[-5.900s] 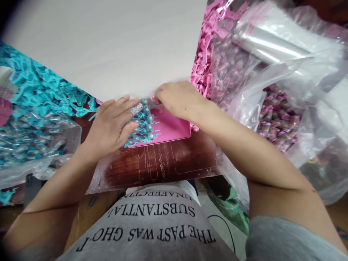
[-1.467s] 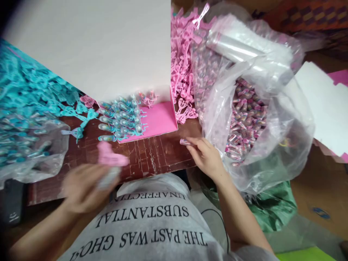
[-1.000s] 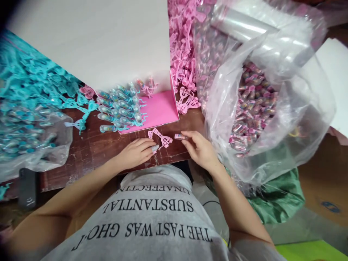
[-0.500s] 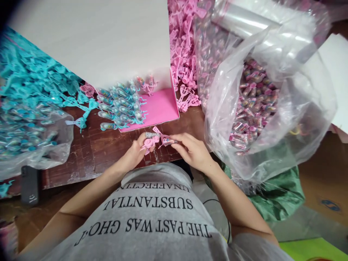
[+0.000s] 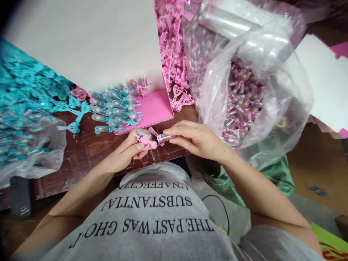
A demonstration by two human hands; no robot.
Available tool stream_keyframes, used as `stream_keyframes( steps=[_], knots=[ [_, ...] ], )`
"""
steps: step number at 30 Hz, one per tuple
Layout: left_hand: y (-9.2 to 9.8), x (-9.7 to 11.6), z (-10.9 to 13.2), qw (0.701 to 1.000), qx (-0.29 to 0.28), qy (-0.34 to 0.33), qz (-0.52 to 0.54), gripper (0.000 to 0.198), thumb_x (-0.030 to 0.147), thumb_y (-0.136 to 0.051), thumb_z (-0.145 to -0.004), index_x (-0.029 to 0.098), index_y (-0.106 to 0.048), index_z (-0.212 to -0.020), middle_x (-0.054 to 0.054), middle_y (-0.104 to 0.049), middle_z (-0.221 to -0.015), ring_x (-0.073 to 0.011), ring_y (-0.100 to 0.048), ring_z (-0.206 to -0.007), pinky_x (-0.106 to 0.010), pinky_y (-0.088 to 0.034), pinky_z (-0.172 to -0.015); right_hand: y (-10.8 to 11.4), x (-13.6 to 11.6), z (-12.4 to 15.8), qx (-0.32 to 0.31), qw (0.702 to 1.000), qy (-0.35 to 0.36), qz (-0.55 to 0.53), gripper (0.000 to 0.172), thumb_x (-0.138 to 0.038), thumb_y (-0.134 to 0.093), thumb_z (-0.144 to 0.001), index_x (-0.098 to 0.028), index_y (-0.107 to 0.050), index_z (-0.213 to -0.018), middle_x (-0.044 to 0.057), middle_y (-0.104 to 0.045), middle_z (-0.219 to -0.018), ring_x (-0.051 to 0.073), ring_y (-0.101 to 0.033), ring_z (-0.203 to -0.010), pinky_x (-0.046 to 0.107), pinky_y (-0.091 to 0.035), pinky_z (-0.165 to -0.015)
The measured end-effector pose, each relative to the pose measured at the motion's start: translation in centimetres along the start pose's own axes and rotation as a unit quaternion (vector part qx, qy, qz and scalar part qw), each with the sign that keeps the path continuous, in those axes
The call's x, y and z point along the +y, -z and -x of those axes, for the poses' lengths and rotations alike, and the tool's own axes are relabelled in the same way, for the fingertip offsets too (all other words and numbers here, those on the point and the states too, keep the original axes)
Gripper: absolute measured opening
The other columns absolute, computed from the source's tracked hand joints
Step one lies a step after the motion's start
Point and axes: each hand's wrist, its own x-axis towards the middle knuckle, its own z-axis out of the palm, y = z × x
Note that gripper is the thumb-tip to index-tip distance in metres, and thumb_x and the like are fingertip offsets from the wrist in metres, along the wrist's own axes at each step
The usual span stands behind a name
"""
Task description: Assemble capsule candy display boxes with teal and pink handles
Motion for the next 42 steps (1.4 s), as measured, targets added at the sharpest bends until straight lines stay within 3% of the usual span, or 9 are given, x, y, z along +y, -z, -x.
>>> stream_keyframes(
  steps=[10, 15, 19, 23, 27, 31, 34, 36, 42],
  knots=[
    [0.0, 0.9, -1.3, 0.996, 0.004, -0.003, 0.089, 0.026, 0.048, -0.075, -0.098, 0.025, -0.087, -0.094, -0.006, -0.079, -0.098, -0.0126, -0.067, -0.072, -0.022, -0.054, -0.055, -0.8, -0.1, -0.1, -0.025, 0.997, 0.056, 0.045, 0.035, -0.023, -0.065, -0.106, -0.028, -0.07, -0.14, 0.004, -0.081, -0.126, 0.016, -0.078, -0.114, 0.031, -0.065, -0.099],
    [-0.2, 0.7, -1.6, 0.997, 0.021, -0.075, -0.009, 0.025, 0.043, -0.069, -0.104, 0.028, -0.088, -0.095, -0.006, -0.081, -0.1, -0.0166, -0.075, -0.09, -0.029, -0.065, -0.078, -1.2, 0.0, 0.7, -0.014, 0.996, 0.06, 0.058, 0.034, -0.023, -0.065, -0.107, -0.027, -0.069, -0.14, 0.004, -0.081, -0.126, 0.016, -0.078, -0.112, 0.03, -0.064, -0.098],
    [-0.9, 0.0, -1.5, 0.973, 0.043, -0.154, -0.165, 0.022, 0.037, -0.065, -0.107, 0.029, -0.085, -0.111, -0.005, -0.082, -0.116, -0.0184, -0.078, -0.105, -0.033, -0.066, -0.095, -1.9, 0.2, 1.3, -0.015, 0.999, -0.011, 0.034, 0.025, -0.032, -0.06, -0.11, -0.025, -0.07, -0.132, 0.003, -0.081, -0.116, 0.015, -0.078, -0.101, 0.028, -0.062, -0.09],
    [-1.6, -1.1, -1.5, 0.929, 0.05, -0.201, -0.306, 0.025, 0.035, -0.062, -0.108, 0.026, -0.083, -0.117, -0.006, -0.081, -0.124, -0.0209, -0.081, -0.103, -0.031, -0.068, -0.084, -3.0, -0.1, 2.4, -0.011, 0.989, -0.146, -0.034, 0.023, -0.037, -0.058, -0.11, -0.021, -0.073, -0.118, 0.002, -0.08, -0.101, 0.012, -0.075, -0.089, 0.025, -0.056, -0.082],
    [-2.3, -1.1, -2.6, 0.926, 0.034, -0.218, -0.306, 0.027, 0.035, -0.059, -0.109, 0.024, -0.083, -0.117, -0.007, -0.082, -0.122, -0.0222, -0.081, -0.099, -0.033, -0.068, -0.086, -3.2, -0.7, 3.4, 0.012, 0.962, -0.249, -0.113, 0.034, -0.048, -0.059, -0.109, -0.018, -0.074, -0.104, -0.002, -0.075, -0.079, 0.009, -0.068, -0.069, 0.024, -0.05, -0.068],
    [-2.6, 0.3, -3.9, 0.976, -0.002, -0.127, -0.176, 0.025, 0.036, -0.062, -0.107, 0.023, -0.084, -0.105, -0.006, -0.082, -0.109, -0.0183, -0.077, -0.096, -0.029, -0.064, -0.086, 0.4, -1.0, 5.9, 0.086, 0.965, -0.237, -0.068, 0.041, -0.058, -0.057, -0.108, -0.022, -0.076, -0.111, 0.002, -0.08, -0.096, 0.014, -0.073, -0.081, 0.028, -0.057, -0.075],
    [-2.7, 1.0, -4.6, 0.999, -0.015, 0.043, -0.025, 0.031, 0.046, -0.064, -0.105, 0.021, -0.08, -0.094, -0.002, -0.073, -0.076, -0.0117, -0.062, -0.061, -0.022, -0.05, -0.052, 4.4, 1.4, 10.1, 0.208, 0.916, -0.274, 0.207, 0.032, -0.052, -0.055, -0.109, -0.029, -0.077, -0.117, 0.006, -0.077, -0.111, 0.021, -0.072, -0.094, 0.037, -0.059, -0.078],
    [-2.9, 1.1, -4.9, 0.99, -0.015, 0.124, 0.072, 0.028, 0.047, -0.075, -0.095, 0.019, -0.078, -0.097, 0.001, -0.07, -0.071, -0.0086, -0.051, -0.051, -0.02, -0.041, -0.045, 6.3, 4.4, 13.2, 0.157, 0.863, -0.317, 0.361, 0.031, -0.054, -0.057, -0.106, -0.031, -0.078, -0.112, 0.009, -0.072, -0.115, 0.028, -0.07, -0.097, 0.041, -0.058, -0.068],
    [-3.5, 1.2, -5.5, 0.975, 0.028, 0.155, 0.156, 0.03, 0.037, -0.089, -0.076, 0.018, -0.075, -0.093, -0.004, -0.078, -0.089, -0.0122, -0.064, -0.072, -0.022, -0.051, -0.062, 7.2, 8.2, 16.2, 0.102, 0.863, -0.304, 0.391, 0.028, -0.05, -0.055, -0.106, -0.028, -0.072, -0.106, 0.017, -0.071, -0.106, 0.034, -0.068, -0.092, 0.042, -0.051, -0.061]
  ],
)
